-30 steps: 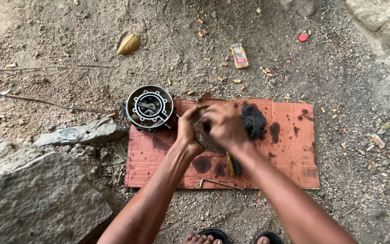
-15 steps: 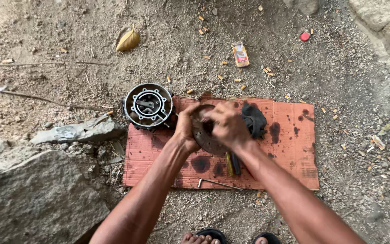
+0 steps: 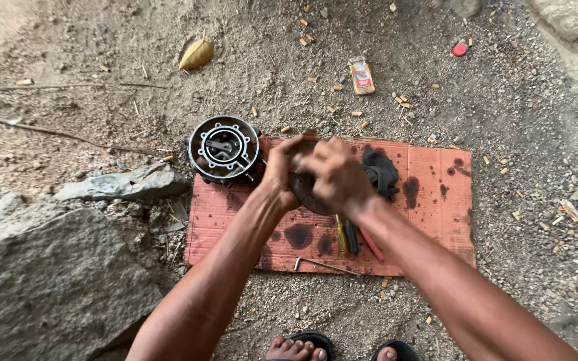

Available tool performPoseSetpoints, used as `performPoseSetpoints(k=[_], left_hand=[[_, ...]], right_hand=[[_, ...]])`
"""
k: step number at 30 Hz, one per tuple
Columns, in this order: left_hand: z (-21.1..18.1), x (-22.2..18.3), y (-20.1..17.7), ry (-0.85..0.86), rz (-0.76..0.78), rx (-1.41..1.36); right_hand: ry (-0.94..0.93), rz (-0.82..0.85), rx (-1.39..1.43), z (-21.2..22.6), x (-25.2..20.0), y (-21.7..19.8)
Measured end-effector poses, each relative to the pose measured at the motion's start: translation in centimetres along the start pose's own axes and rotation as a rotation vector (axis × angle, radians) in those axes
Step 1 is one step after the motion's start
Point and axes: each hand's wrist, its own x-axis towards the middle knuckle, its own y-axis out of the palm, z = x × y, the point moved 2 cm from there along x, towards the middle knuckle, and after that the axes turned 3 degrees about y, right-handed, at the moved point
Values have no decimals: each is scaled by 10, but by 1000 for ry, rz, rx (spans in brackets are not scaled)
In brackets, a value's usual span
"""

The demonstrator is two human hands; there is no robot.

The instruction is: The person cleans a mechanical circular component using a cloth, then manipulates a larger brake-hub-like housing assembly.

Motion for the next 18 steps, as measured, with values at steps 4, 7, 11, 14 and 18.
performPoseSetpoints(k=[4,7,11,14,18], left_hand=[[4,3,1,-48,-36,-91],[4,0,1,-21,-7,-73],[6,-2,7,67,11,-24],[5,-9,12,31,-29,27],[2,-19,30,48,-78,41]], right_hand=[[196,62,129,6,3,-15],[57,41,24,12,8,-26],[158,93,109,7,8,-27],[104,72,120,5,6,-24],[205,51,115,1,4,-18]])
